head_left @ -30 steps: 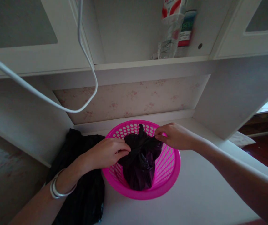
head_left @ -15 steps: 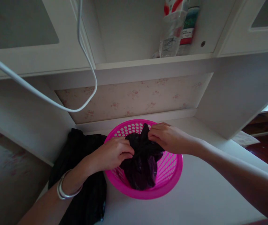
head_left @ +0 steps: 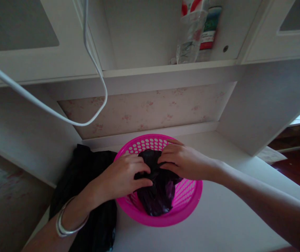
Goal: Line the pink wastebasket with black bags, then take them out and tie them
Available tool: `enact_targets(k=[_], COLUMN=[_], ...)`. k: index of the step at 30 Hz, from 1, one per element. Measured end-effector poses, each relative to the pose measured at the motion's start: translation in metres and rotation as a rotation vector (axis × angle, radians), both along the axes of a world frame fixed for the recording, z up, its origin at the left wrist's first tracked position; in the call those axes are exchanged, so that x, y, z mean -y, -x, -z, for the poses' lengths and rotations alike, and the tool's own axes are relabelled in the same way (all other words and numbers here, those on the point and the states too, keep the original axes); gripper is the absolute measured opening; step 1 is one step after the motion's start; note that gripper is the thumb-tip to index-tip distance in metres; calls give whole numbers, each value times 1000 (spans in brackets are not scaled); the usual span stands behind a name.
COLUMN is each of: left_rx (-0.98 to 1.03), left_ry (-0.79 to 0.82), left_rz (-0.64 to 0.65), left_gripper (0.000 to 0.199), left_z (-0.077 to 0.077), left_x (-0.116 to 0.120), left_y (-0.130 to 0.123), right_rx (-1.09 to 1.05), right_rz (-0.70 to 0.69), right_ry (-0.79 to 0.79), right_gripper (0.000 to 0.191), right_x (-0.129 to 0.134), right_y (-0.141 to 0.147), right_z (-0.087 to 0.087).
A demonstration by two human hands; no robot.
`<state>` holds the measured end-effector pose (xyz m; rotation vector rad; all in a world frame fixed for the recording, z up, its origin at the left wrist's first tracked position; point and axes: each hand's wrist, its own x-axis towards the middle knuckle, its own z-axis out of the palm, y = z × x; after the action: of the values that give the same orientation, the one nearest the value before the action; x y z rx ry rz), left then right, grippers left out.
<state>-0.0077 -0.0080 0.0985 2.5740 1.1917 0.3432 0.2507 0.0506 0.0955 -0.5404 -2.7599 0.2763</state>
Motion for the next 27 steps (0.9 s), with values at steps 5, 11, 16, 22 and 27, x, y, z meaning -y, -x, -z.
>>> enact_targets(k=[5,11,16,22,27], left_rx=[13,171,88,-35,107], left_ry=[4,165,109,158,70], left_rz=[114,-16,-56,119,90], left_gripper=[13,18,83,36,42], left_z=[4,-6,-11,-15,-24], left_x=[0,2,25,53,47], left_y=[27,71,30,11,70], right_rx=[-192,-681,-445,-325,-669], right_rz=[211,519,296,131,362], right_ry=[128,683,676,456,849], right_gripper=[23,46,79,34,34], right_x=[-23,-34,-11,2,-7], right_y=[-22,-61,-46,-42,-92], right_z=[3,11,1,-10,4])
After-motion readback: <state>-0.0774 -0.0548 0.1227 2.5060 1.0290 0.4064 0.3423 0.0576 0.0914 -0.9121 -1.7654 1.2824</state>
